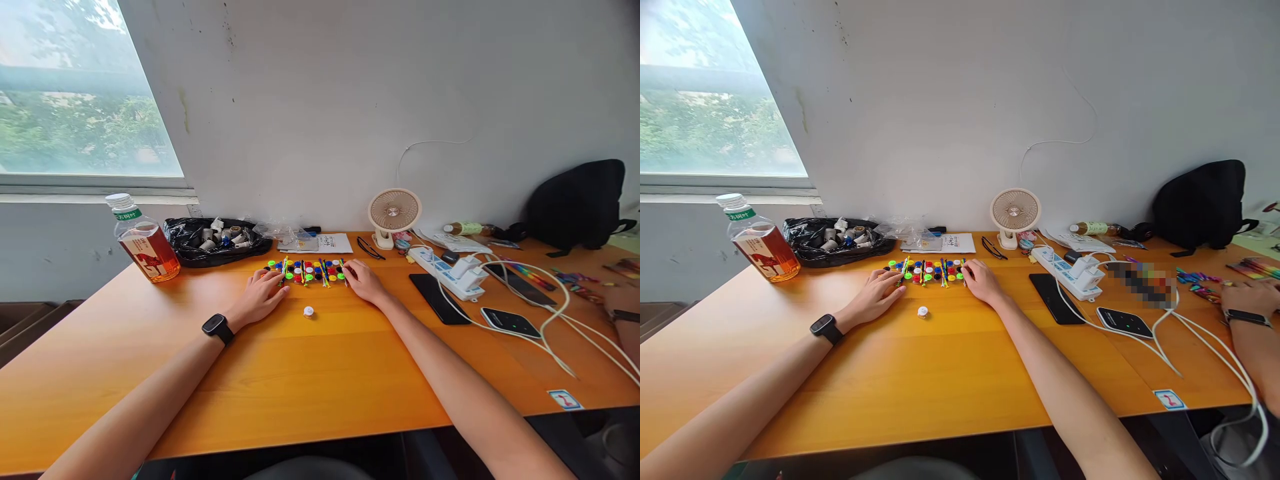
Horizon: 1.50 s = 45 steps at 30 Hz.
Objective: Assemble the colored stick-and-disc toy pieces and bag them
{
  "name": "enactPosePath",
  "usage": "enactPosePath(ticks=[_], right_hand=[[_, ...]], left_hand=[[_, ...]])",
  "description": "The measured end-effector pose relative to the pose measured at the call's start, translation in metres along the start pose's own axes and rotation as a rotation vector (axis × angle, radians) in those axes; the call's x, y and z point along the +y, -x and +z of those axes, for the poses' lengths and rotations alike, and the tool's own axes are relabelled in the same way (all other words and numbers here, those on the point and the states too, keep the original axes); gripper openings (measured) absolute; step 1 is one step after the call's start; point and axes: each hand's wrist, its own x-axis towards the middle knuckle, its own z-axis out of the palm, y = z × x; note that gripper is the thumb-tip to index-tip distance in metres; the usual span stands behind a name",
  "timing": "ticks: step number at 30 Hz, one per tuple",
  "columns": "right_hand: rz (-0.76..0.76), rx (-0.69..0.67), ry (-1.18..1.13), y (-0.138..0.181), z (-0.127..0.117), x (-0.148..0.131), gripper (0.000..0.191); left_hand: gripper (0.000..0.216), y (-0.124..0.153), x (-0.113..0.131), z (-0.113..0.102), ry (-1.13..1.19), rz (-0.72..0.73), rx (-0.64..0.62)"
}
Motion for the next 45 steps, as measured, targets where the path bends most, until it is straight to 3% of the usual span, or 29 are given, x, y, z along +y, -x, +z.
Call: enactPosePath(ticks=[32, 45], right_hand=[[-0.001, -0.01, 0.011, 0.0, 0.0, -0.001, 0.017], [0.004, -0.009, 0.007, 0.001, 0.0, 0.0, 0.018]], left_hand=[[0.051, 0.0, -0.005, 0.003, 0.027, 0.034, 0.022], [0.021, 0.0, 0.011, -0.003, -0.077, 0.078, 0.162]])
